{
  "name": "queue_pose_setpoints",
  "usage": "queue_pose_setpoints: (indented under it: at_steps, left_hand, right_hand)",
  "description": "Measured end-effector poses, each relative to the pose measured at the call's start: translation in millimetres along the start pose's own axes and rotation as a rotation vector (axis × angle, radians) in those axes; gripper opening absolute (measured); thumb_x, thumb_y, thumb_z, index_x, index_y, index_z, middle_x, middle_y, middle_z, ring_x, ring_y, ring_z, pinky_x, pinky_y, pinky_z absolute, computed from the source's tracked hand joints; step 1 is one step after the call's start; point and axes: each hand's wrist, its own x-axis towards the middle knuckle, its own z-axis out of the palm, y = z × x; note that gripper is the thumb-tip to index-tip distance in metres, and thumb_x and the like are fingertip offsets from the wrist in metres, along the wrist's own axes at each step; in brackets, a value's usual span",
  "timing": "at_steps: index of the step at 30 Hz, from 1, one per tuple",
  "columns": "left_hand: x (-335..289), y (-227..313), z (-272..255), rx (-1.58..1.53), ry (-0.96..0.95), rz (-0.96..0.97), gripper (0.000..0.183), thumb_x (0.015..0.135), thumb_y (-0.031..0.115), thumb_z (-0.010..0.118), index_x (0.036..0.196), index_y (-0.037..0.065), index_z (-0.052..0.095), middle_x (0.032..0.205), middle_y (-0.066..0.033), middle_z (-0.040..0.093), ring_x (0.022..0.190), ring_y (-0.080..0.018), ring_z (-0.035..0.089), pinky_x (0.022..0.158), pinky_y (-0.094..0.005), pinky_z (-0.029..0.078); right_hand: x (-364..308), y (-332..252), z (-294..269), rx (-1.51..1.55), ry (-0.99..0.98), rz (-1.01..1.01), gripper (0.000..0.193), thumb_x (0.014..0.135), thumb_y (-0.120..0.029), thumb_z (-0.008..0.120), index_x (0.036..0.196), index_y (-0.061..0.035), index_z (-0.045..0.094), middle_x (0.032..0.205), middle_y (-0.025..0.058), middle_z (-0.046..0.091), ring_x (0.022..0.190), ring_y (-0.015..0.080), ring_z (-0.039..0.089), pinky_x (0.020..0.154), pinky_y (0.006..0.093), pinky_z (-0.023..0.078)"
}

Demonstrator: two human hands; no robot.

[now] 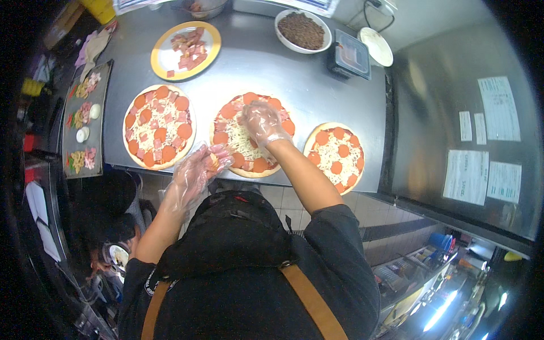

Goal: The person places pepperoni slices and ham pieces onto three pizza bases already topped with cheese. The pizzas remain on the stainless steel prep table throughout the clip.

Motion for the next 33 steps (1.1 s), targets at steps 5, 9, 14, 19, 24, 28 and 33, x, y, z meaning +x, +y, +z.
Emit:
queue_pose_setpoints:
  at_steps: [5,9,14,19,24,28,33]
  left_hand:
    - [-9,5,9,-0.110,0.052,0.080,0.051,0.115,0.027,0.045,0.147,-0.012,0.048,0.143,-0.0265,0.062,0.134,-0.0341,0.063,0.114,-0.0441,0.053]
    - [-8,6,15,-0.088,0.054,0.105,0.049,0.114,0.023,0.045,0.148,-0.011,0.048,0.141,-0.0251,0.063,0.128,-0.0321,0.066,0.111,-0.0442,0.054]
    - [17,-5,-11,-0.088,-0.181,0.112,0.044,0.111,0.014,0.050,0.149,-0.007,0.051,0.138,-0.0196,0.066,0.121,-0.0273,0.068,0.108,-0.0428,0.054]
    - [6,-5,11,0.015,0.060,0.136,0.045,0.106,0.007,0.062,0.150,0.000,0.055,0.138,-0.0135,0.066,0.123,-0.0225,0.066,0.111,-0.0382,0.050]
    - [7,-13,7,0.068,0.111,0.175,0.047,0.105,0.008,0.066,0.151,0.004,0.055,0.139,-0.0092,0.066,0.121,-0.0184,0.066,0.110,-0.0372,0.052]
    - [6,-14,-6,0.112,0.098,0.144,0.049,0.103,0.008,0.070,0.150,0.004,0.056,0.135,-0.0082,0.067,0.115,-0.0155,0.067,0.104,-0.0348,0.056]
    - [4,-9,1,0.215,0.146,0.134,0.048,0.101,0.008,0.073,0.145,0.001,0.056,0.114,-0.0070,0.072,0.097,-0.0128,0.069,0.092,-0.0295,0.059]
  right_hand:
    - [-22,-26,-22,0.118,0.160,0.045,0.020,0.092,-0.026,0.078,0.096,-0.0070,0.073,0.099,0.0127,0.070,0.095,0.0331,0.070,0.085,0.0473,0.055]
    - [-63,-60,-47,0.499,0.062,-0.140,0.017,0.095,-0.021,0.076,0.101,-0.0056,0.075,0.096,0.0142,0.069,0.088,0.0359,0.072,0.075,0.0485,0.057]
    - [-81,-87,-44,0.390,0.113,-0.228,0.020,0.096,-0.024,0.076,0.101,-0.0051,0.076,0.092,0.0138,0.067,0.085,0.0350,0.071,0.074,0.0481,0.056]
    - [-88,-84,-18,0.532,0.271,-0.074,0.020,0.093,-0.020,0.080,0.105,-0.0054,0.075,0.094,0.0140,0.069,0.085,0.0343,0.070,0.073,0.0450,0.056]
    - [-95,-95,-10,0.793,0.209,0.058,0.021,0.095,-0.018,0.074,0.110,-0.0045,0.075,0.098,0.0160,0.070,0.087,0.0335,0.071,0.080,0.0438,0.057]
    - [-92,-85,-20,0.927,0.066,0.235,0.030,0.093,-0.021,0.076,0.117,-0.0035,0.074,0.100,0.0145,0.072,0.089,0.0280,0.072,0.083,0.0396,0.058]
    - [-75,-64,-29,0.848,-0.110,0.141,0.034,0.091,-0.019,0.076,0.120,-0.0023,0.074,0.101,0.0116,0.072,0.088,0.0212,0.071,0.081,0.0363,0.057]
